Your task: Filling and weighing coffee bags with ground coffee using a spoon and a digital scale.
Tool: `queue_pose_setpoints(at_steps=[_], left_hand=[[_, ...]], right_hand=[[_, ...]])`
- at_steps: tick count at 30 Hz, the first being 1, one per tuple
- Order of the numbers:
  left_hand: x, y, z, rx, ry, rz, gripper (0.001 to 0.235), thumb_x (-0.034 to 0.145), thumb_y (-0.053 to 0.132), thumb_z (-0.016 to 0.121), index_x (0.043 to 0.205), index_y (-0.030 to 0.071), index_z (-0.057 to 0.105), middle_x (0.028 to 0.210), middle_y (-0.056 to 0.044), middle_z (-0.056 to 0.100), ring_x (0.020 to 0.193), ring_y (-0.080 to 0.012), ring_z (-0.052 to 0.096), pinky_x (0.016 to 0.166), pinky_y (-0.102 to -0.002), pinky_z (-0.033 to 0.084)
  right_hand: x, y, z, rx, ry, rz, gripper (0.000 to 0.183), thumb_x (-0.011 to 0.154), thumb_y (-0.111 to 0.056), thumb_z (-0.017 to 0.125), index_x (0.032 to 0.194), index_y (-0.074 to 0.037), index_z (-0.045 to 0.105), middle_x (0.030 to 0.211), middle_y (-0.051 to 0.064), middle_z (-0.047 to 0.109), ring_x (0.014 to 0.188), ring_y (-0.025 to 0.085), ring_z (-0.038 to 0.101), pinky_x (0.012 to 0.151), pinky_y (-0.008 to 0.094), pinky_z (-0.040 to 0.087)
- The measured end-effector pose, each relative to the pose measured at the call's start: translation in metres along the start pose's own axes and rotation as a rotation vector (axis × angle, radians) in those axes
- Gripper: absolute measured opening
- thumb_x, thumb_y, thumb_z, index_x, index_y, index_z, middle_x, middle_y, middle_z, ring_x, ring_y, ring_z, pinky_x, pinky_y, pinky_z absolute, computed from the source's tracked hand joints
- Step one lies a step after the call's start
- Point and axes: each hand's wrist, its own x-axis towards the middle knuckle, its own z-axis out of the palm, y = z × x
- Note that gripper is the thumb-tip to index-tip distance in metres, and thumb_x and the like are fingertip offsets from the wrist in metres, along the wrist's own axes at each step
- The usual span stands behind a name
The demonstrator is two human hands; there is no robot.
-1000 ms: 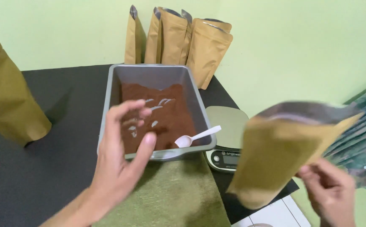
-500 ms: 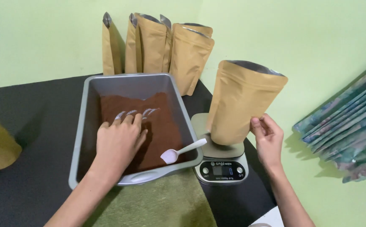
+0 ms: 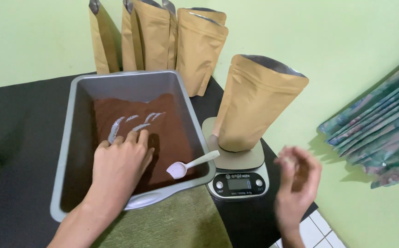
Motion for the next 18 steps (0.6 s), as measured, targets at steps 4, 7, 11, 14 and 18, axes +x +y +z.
queue_pose_setpoints(at_steps=[4, 7, 11, 14, 18], left_hand=[[-0.001, 0.001, 0.004, -0.006, -0.011, 0.018, 0.034, 0.092, 0.055, 0.068, 0.09, 0.023, 0.058, 0.076, 0.008, 0.069, 0.057, -0.0133, 0.067, 0.052, -0.031, 0.048], [0.0, -0.001, 0.0, -0.034, -0.047, 0.025, 0.032, 0.095, 0.054, 0.064, 0.091, 0.023, 0.058, 0.082, 0.008, 0.071, 0.065, -0.0157, 0.072, 0.054, -0.032, 0.052], [0.002, -0.002, -0.005, -0.016, -0.102, 0.05, 0.031, 0.096, 0.053, 0.062, 0.095, 0.023, 0.06, 0.08, 0.008, 0.071, 0.063, -0.0132, 0.072, 0.053, -0.029, 0.054], [-0.001, 0.0, 0.007, -0.015, -0.102, 0.049, 0.029, 0.095, 0.054, 0.062, 0.094, 0.025, 0.058, 0.078, 0.01, 0.069, 0.062, -0.0139, 0.071, 0.053, -0.029, 0.053], [0.003, -0.001, 0.001, -0.028, -0.254, 0.047, 0.031, 0.098, 0.056, 0.054, 0.103, 0.025, 0.057, 0.082, 0.009, 0.071, 0.063, -0.0124, 0.074, 0.053, -0.029, 0.057]], right_hand=[[-0.083, -0.002, 0.005, 0.034, -0.401, -0.106, 0.011, 0.1, -0.022, 0.058, 0.106, -0.018, 0.066, 0.082, -0.002, 0.077, 0.073, 0.008, 0.076, 0.08, 0.023, 0.062], [-0.096, -0.014, 0.024, -0.237, -1.316, -0.113, 0.048, 0.107, -0.055, 0.043, 0.136, -0.022, 0.061, 0.092, 0.003, 0.063, 0.088, 0.02, 0.062, 0.082, 0.038, 0.05], [-0.079, -0.025, 0.039, -0.4, -1.654, 0.687, 0.035, 0.097, -0.058, 0.053, 0.124, -0.037, 0.057, 0.122, -0.014, 0.056, 0.114, 0.003, 0.056, 0.099, 0.024, 0.042], [-0.088, -0.01, 0.032, -0.304, -1.678, 0.6, 0.032, 0.099, -0.05, 0.055, 0.126, -0.033, 0.057, 0.123, -0.01, 0.057, 0.11, 0.006, 0.056, 0.1, 0.025, 0.042], [-0.096, -0.001, 0.027, -0.249, -1.602, 0.508, 0.029, 0.101, -0.049, 0.056, 0.124, -0.032, 0.059, 0.118, -0.008, 0.059, 0.115, 0.008, 0.06, 0.105, 0.035, 0.046]])
